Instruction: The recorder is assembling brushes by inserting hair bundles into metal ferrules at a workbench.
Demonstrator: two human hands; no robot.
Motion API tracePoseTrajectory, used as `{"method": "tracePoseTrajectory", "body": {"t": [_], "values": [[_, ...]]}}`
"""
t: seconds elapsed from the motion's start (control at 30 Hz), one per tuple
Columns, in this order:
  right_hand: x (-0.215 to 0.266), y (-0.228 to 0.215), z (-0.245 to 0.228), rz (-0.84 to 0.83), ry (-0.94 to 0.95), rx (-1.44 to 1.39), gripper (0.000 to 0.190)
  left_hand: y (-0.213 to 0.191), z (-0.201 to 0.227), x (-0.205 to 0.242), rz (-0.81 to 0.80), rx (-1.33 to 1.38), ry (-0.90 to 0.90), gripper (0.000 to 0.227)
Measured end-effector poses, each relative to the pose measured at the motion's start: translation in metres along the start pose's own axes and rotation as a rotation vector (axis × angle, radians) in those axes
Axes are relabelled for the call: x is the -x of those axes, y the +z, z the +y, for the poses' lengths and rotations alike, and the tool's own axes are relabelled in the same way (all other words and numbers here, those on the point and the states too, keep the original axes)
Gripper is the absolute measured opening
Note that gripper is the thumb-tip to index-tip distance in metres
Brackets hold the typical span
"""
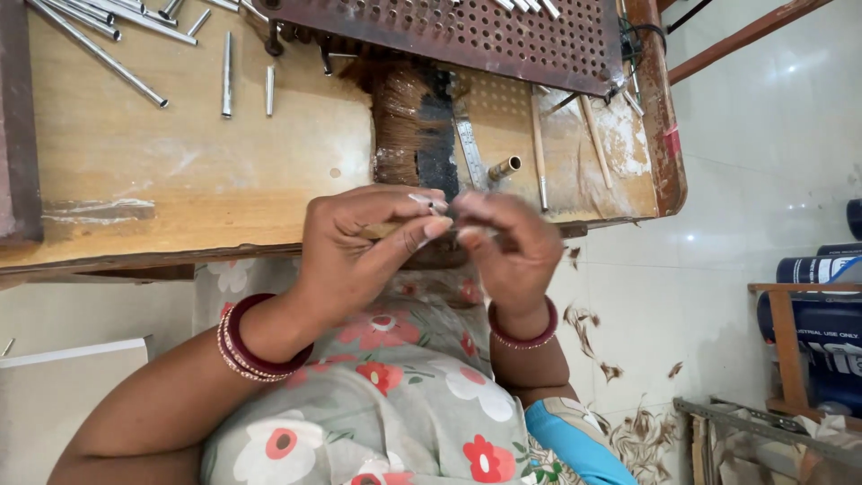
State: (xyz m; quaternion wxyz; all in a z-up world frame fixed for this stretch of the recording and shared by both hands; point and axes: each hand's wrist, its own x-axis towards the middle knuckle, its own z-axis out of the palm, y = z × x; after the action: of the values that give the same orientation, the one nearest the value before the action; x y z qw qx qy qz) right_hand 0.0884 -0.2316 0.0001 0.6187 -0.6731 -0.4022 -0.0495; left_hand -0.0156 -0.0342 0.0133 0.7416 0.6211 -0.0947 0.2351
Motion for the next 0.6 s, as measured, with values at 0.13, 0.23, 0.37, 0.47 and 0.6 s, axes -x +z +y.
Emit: {"method": "tracePoseTrajectory", "body": {"t": [0.13,0.23,0.37,0.47,0.6], "values": [[-0.041,-0.059,0.045,0.308,0.036,0.742,0.025,-0.003,0.001,0.004,0.195,0.052,-0.033,0.01],[-0.054,-0.078,0.059,0.171,-0.023,1.086,0.021,-0.007,0.0,0.007,0.253,0.151,-0.042,0.008],[-0.032,-0.074,0.013,0.15,0.078,1.172,0.018,-0.017,-0.001,0.006,0.307,0.241,-0.099,0.009],[-0.002,-0.044,-0.065,0.24,0.343,0.853,0.01,-0.017,0.0,0.0,0.323,0.38,-0.143,0.013],[0.032,-0.02,-0.078,0.171,-0.025,0.65,0.012,-0.008,-0.006,0.0,0.285,0.444,-0.146,0.014]]}}
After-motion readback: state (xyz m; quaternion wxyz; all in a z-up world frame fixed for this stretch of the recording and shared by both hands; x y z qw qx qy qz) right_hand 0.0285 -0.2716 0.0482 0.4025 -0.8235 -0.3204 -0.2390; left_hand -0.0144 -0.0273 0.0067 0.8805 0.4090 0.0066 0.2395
